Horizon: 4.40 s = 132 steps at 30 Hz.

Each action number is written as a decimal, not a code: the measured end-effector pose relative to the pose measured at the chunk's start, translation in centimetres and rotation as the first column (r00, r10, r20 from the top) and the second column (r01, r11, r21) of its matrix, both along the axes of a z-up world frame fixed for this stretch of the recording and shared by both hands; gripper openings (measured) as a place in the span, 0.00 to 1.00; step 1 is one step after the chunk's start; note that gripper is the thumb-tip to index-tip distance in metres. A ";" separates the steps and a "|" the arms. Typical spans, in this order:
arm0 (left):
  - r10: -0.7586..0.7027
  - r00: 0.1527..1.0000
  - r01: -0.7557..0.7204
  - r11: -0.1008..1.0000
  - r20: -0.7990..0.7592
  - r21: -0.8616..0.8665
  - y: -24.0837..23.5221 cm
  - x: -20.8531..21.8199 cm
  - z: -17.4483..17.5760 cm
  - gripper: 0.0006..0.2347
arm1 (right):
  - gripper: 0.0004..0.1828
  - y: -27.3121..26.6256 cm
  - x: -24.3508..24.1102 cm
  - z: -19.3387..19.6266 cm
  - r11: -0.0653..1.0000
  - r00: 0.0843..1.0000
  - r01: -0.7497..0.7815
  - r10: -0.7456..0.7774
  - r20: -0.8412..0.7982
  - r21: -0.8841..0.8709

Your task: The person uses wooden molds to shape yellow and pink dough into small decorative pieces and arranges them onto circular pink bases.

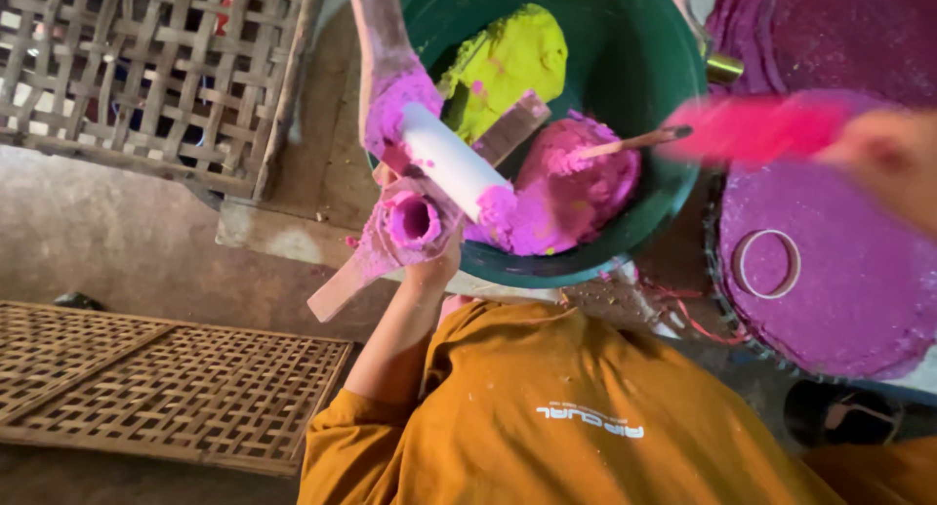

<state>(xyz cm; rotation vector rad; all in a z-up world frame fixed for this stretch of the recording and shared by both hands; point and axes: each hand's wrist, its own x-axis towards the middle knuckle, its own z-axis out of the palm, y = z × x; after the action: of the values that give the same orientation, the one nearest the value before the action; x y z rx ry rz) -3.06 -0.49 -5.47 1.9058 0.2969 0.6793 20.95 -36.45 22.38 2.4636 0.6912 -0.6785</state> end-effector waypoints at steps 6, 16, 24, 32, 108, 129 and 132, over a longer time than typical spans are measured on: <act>0.056 0.986 -0.073 0.992 0.155 0.103 0.2 1.2 6.0 0.05 | 0.12 4.6 -0.3 7.2 0.714 0.919 -0.276 0.001 0.394 0.643; 0.122 0.967 -0.098 0.988 0.223 -0.115 -0.2 1.5 7.1 0.09 | 0.14 18.1 -9.1 -1.8 0.670 0.675 -0.732 0.692 0.257 0.121; 0.130 0.989 -0.131 0.991 0.064 0.010 -0.7 1.0 1.7 0.08 | 0.04 13.0 -8.3 5.3 0.621 0.625 -0.780 0.775 0.091 0.069; 0.181 0.974 -0.171 0.982 0.136 -0.079 -0.5 1.5 6.3 0.08 | 0.09 17.4 -8.2 -7.1 0.768 0.774 -0.572 0.622 -0.122 0.287; -0.321 0.810 0.577 0.278 0.491 -0.768 1.1 9.8 11.4 0.22 | 0.23 6.4 -13.1 -4.6 0.056 0.410 0.911 -0.002 -0.912 0.409; 0.133 0.989 -0.146 0.756 0.069 0.638 0.7 7.0 22.8 0.20 | 0.25 11.2 -11.3 -3.6 0.054 0.944 0.329 -0.010 -0.329 0.943; 0.180 0.979 -0.198 0.686 0.100 0.700 1.0 7.9 22.6 0.20 | 0.22 13.0 -13.2 -6.6 0.002 0.994 -0.071 0.086 0.071 0.997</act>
<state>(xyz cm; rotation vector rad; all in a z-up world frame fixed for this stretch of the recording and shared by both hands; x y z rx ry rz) 4.87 0.49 17.13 2.6299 0.2334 1.0670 7.79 -23.44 15.81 3.6301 1.8504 0.0509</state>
